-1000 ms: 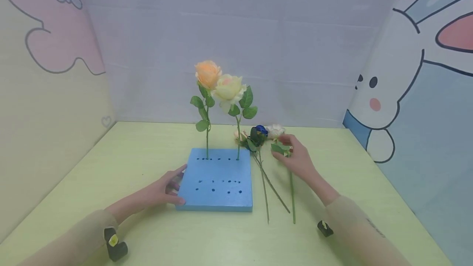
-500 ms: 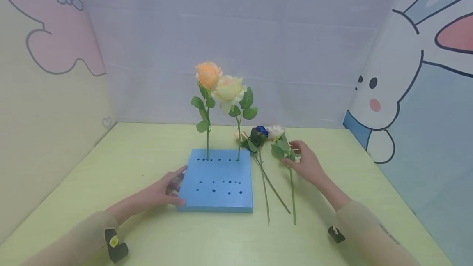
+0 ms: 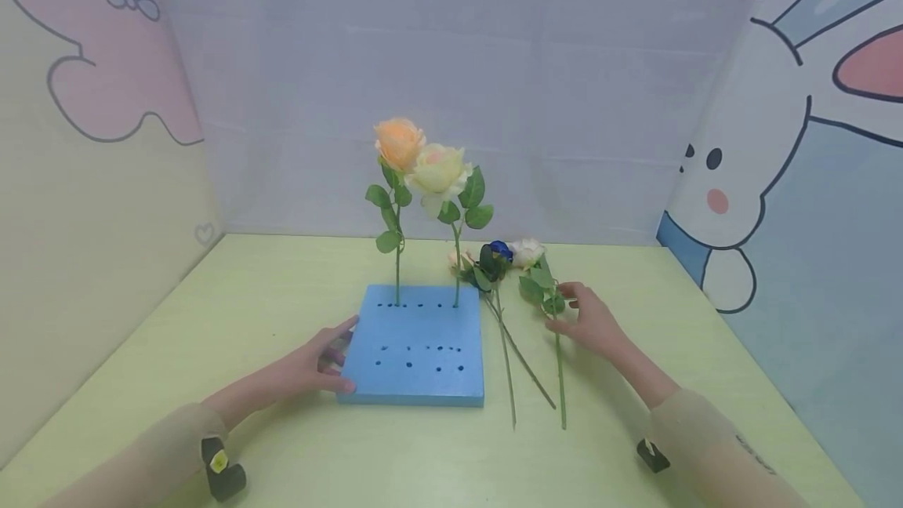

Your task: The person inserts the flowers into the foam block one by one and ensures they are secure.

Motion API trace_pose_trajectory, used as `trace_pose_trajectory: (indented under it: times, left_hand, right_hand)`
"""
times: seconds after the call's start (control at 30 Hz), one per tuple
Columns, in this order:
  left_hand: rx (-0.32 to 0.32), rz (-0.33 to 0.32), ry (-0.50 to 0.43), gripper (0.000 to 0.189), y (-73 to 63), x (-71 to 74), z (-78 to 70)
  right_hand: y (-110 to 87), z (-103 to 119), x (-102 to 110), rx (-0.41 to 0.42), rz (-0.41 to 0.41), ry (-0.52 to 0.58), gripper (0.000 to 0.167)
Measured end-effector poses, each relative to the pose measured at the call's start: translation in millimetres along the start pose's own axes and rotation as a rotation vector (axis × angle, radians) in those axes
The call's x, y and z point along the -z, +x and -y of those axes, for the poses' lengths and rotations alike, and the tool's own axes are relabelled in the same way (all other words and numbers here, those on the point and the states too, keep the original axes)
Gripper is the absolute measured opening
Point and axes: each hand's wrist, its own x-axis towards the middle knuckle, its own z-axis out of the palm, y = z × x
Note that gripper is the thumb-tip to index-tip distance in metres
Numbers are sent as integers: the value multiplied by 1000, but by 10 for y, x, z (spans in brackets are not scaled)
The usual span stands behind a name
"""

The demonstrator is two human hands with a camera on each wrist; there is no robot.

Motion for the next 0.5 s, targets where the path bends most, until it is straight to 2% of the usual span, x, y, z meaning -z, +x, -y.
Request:
trace_pose_trajectory:
  times: [0.5]
  left_hand:
    - [-1, -6, 4, 111, -33, -16, -44]
  right_hand:
    - [-63, -61, -3, 7, 98, 14, 67]
